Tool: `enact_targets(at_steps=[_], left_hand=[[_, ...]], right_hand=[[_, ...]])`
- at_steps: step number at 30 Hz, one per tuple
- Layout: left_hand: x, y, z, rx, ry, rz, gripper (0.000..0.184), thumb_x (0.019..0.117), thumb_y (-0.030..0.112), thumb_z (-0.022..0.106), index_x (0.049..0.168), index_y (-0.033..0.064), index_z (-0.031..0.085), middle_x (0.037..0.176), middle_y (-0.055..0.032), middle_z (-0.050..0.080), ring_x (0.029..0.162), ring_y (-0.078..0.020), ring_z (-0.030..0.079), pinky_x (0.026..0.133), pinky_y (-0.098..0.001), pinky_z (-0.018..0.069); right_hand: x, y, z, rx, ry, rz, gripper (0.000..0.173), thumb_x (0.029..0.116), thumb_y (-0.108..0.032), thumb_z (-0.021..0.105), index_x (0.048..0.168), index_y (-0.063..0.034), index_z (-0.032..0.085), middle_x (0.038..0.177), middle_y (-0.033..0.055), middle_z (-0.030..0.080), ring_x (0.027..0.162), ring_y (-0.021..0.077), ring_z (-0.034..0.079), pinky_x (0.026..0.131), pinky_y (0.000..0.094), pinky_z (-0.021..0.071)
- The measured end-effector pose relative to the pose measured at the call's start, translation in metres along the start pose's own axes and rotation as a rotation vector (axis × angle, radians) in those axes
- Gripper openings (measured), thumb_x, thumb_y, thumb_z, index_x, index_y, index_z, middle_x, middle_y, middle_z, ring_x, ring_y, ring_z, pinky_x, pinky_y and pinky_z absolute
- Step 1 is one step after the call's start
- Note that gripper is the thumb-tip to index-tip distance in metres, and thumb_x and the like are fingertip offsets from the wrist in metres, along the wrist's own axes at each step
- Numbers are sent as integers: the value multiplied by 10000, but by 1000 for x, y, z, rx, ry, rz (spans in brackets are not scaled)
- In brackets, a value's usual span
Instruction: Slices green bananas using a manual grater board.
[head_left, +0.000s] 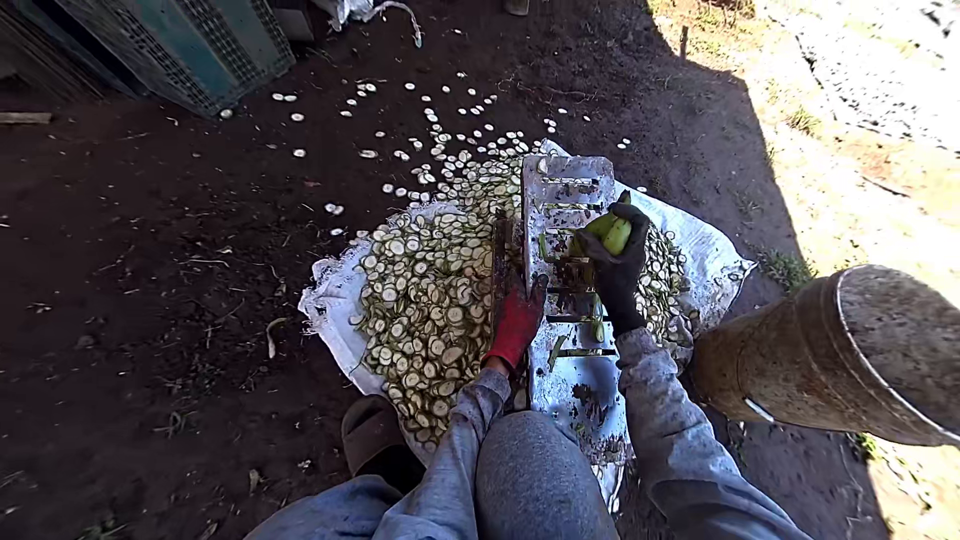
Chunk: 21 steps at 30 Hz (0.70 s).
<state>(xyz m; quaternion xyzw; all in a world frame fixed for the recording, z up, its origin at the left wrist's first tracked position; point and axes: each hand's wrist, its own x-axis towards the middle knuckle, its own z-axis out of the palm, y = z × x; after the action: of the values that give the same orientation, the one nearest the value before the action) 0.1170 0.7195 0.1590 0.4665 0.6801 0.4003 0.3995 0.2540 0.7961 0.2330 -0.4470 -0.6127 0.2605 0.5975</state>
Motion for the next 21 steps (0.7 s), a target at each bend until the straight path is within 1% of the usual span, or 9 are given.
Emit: enact_targets(at_steps=[2, 5, 7, 10, 13, 15, 17, 18, 21], left_hand=[[-4, -2, -5, -5, -11, -10, 733, 1059, 556, 448, 1636, 148, 252, 1582, -172, 440, 1397, -363, 496, 1118, -601, 414], [-19, 2, -11, -20, -59, -43, 752, 1047, 598, 441, 1648, 211, 208, 1569, -176, 451, 1352, -394, 527, 1060, -639, 442], [-17, 3, -12, -21, -53, -35, 755, 1045, 597, 445, 1646, 202, 218, 1568, -171, 457, 1364, -387, 519, 1078, -633, 432], [-17, 0, -8, 22, -17, -14, 756, 1047, 598, 434, 1640, 174, 234, 1557, -183, 468, 1359, -400, 526, 1073, -641, 436], [-17, 2, -5, 21, 5, -31, 746, 1043, 590, 458, 1633, 184, 251, 1502, -206, 515, 1302, -422, 563, 1027, -657, 459], [-18, 0, -5, 10, 3, -27, 722, 1054, 563, 460, 1633, 185, 254, 1510, -195, 513, 1311, -417, 559, 1030, -655, 457], [-20, 0, -7, 9, -24, -30, 725, 1064, 547, 446, 1645, 176, 222, 1557, -186, 467, 1360, -410, 522, 1067, -647, 434], [-21, 1, -9, 4, -42, -43, 730, 1062, 557, 441, 1650, 193, 207, 1565, -182, 458, 1365, -408, 517, 1070, -648, 431], [-24, 5, -15, -19, -60, -75, 740, 1041, 606, 446, 1639, 231, 222, 1499, -192, 518, 1268, -411, 584, 996, -650, 477]], right_hand=[[15, -1, 8, 81, 68, 19, 530, 805, -168, 797, 1249, -47, 535, 1105, 75, 637, 946, 127, 647, 805, 312, 579], [2, -15, 8, -63, -3, 39, 483, 870, -77, 666, 1332, -67, 525, 1060, 96, 668, 833, 177, 659, 674, 356, 574], [-47, -41, -12, -141, -110, 67, 440, 957, -98, 630, 1379, -115, 505, 1157, 97, 658, 919, 206, 657, 735, 391, 578], [-151, -53, -49, -65, 29, 29, 290, 881, -85, 651, 1162, -17, 635, 1094, 64, 692, 1021, 139, 670, 915, 334, 580], [-188, -61, -67, -9, 108, 17, 196, 890, -99, 667, 1085, -112, 650, 1057, -31, 702, 1035, 78, 673, 926, 258, 576], [-152, -47, -49, -19, 143, 19, 163, 857, -79, 666, 1019, -53, 658, 994, -5, 690, 965, 69, 669, 865, 255, 578], [-85, -20, -22, -95, 150, 14, 221, 846, -83, 647, 1052, -14, 609, 958, 27, 660, 852, 64, 640, 758, 252, 561], [-47, -7, -7, -152, 130, -31, 228, 872, -85, 638, 1080, 3, 606, 971, 68, 648, 852, 97, 625, 762, 270, 547], [41, 25, 28, -285, 149, -191, 245, 830, -55, 636, 1063, 15, 664, 994, 164, 677, 923, 251, 648, 829, 408, 531]])
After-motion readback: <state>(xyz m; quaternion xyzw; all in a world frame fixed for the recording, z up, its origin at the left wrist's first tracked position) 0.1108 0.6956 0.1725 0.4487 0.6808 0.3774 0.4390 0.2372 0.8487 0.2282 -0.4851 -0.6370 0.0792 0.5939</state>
